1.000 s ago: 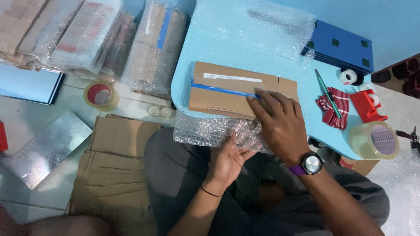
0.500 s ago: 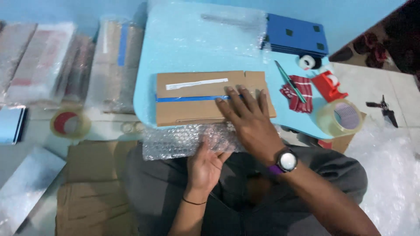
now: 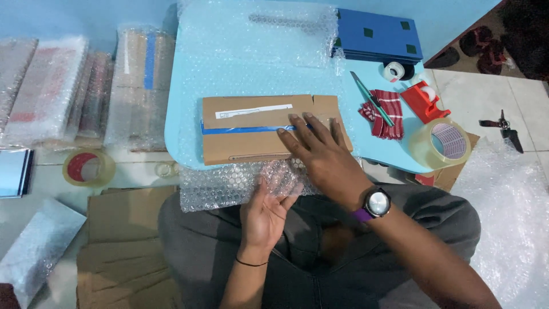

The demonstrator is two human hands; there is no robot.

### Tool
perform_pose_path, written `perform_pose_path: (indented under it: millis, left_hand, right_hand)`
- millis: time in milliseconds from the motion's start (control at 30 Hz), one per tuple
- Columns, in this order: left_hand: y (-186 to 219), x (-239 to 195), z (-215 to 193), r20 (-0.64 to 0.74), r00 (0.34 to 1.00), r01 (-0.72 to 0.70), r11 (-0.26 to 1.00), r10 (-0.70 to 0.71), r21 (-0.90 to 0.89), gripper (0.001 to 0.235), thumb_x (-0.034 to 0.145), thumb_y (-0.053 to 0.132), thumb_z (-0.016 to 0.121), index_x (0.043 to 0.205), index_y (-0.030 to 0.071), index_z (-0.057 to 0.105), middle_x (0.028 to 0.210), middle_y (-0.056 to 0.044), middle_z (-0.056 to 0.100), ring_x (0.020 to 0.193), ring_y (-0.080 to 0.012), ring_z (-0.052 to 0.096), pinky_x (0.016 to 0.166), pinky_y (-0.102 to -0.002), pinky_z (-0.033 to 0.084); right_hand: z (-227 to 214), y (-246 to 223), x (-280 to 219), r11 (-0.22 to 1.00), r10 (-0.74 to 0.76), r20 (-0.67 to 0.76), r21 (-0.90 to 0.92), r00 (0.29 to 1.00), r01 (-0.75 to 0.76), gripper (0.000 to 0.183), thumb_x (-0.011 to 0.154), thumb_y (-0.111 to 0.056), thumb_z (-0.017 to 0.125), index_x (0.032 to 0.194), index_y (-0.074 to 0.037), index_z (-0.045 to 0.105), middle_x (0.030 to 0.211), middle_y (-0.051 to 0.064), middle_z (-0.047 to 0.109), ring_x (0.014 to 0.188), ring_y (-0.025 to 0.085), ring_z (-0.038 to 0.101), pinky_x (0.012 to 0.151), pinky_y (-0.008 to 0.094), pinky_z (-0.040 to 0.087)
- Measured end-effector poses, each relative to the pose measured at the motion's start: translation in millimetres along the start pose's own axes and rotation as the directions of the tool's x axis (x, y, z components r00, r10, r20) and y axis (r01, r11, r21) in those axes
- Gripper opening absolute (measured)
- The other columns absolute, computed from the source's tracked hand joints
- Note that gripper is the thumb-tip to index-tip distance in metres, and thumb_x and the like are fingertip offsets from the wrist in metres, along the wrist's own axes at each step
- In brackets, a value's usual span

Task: The person wraps a small cardboard box in bubble wrap and secures it with tape. They fold the bubble wrap around the box, use a tape dispenser to seal the edges, and place the finished package aside.

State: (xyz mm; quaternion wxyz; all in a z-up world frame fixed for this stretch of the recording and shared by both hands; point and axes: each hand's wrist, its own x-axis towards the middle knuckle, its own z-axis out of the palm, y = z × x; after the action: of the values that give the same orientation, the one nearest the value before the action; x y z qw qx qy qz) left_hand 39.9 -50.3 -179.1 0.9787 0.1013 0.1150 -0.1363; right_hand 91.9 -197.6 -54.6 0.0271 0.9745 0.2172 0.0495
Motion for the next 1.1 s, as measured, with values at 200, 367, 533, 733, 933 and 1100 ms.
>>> perform_pose_path:
  millis: [200, 367, 533, 733, 933, 1100]
  left_hand:
    - [6.5, -9.2, 22.4, 0.004, 1.0, -0.005, 1.0, 0.005, 0.008, 0.032, 0.105, 0.029, 0.056, 0.116, 0.006, 0.076, 0.102, -0.03, 0.076, 0.114, -0.0537, 0.063, 0.112, -0.067, 0.045]
    - [-18.9, 16.7, -59.3, -0.061, 0.997, 0.059, 0.996, -0.056, 0.061, 0.045, 0.107, 0.033, 0.047, 0.137, 0.005, 0.064, 0.136, -0.029, 0.062, 0.126, -0.0474, 0.059, 0.113, -0.065, 0.044]
    - [-14.2, 11.1, -45.6, -0.016, 0.998, 0.06, 0.997, -0.059, 0.039, 0.043, 0.107, 0.032, 0.048, 0.137, 0.006, 0.064, 0.133, -0.03, 0.063, 0.126, -0.0477, 0.059, 0.115, -0.065, 0.042]
    - [3.8, -4.6, 3.2, 0.035, 0.998, 0.045, 0.999, -0.046, 0.011, 0.036, 0.106, 0.031, 0.054, 0.127, 0.006, 0.068, 0.117, -0.032, 0.071, 0.114, -0.0449, 0.067, 0.116, -0.065, 0.042]
    - [18.8, -19.8, 35.0, 0.06, 0.997, 0.037, 0.998, -0.041, 0.055, 0.032, 0.104, 0.03, 0.055, 0.12, 0.007, 0.071, 0.116, -0.031, 0.071, 0.114, -0.0436, 0.068, 0.117, -0.067, 0.041]
    - [1.0, -5.9, -17.0, 0.035, 0.999, 0.028, 0.995, -0.032, 0.093, 0.025, 0.104, 0.025, 0.057, 0.112, 0.009, 0.076, 0.116, -0.031, 0.073, 0.116, -0.0444, 0.067, 0.117, -0.066, 0.042]
  right_hand:
    - [-6.9, 3.1, 0.3, 0.999, -0.032, 0.04, 0.007, 0.999, 0.032, 0.071, 0.093, -0.005, 0.059, 0.159, -0.026, 0.041, 0.162, 0.016, 0.041, 0.148, 0.043, 0.035, 0.11, 0.076, 0.029]
    - [-11.1, 2.2, 1.2, 0.997, -0.044, 0.072, 0.065, 0.996, 0.039, 0.071, 0.092, -0.002, 0.06, 0.158, -0.021, 0.043, 0.161, 0.021, 0.04, 0.147, 0.047, 0.034, 0.107, 0.079, 0.029]
    - [-29.6, -7.7, 5.4, 0.996, -0.036, 0.101, 0.089, 0.994, 0.027, 0.071, 0.092, 0.001, 0.055, 0.158, -0.022, 0.042, 0.163, 0.019, 0.038, 0.149, 0.047, 0.03, 0.108, 0.081, 0.023]
    - [-22.6, -8.0, 7.1, 0.996, -0.068, 0.147, 0.07, 0.987, 0.058, 0.071, 0.094, -0.001, 0.053, 0.159, -0.025, 0.041, 0.164, 0.017, 0.037, 0.15, 0.045, 0.03, 0.107, 0.08, 0.026]
    - [-19.6, 1.1, 5.6, 0.994, -0.086, 0.217, 0.081, 0.972, 0.07, 0.077, 0.087, -0.013, 0.062, 0.159, -0.026, 0.039, 0.169, 0.012, 0.027, 0.154, 0.041, 0.022, 0.111, 0.077, 0.021]
    - [-38.1, 1.2, 3.3, 0.958, -0.125, 0.25, 0.281, 0.96, 0.052, 0.076, 0.086, -0.032, 0.057, 0.159, -0.019, 0.039, 0.17, 0.018, 0.02, 0.154, 0.045, 0.016, 0.112, 0.08, 0.012]
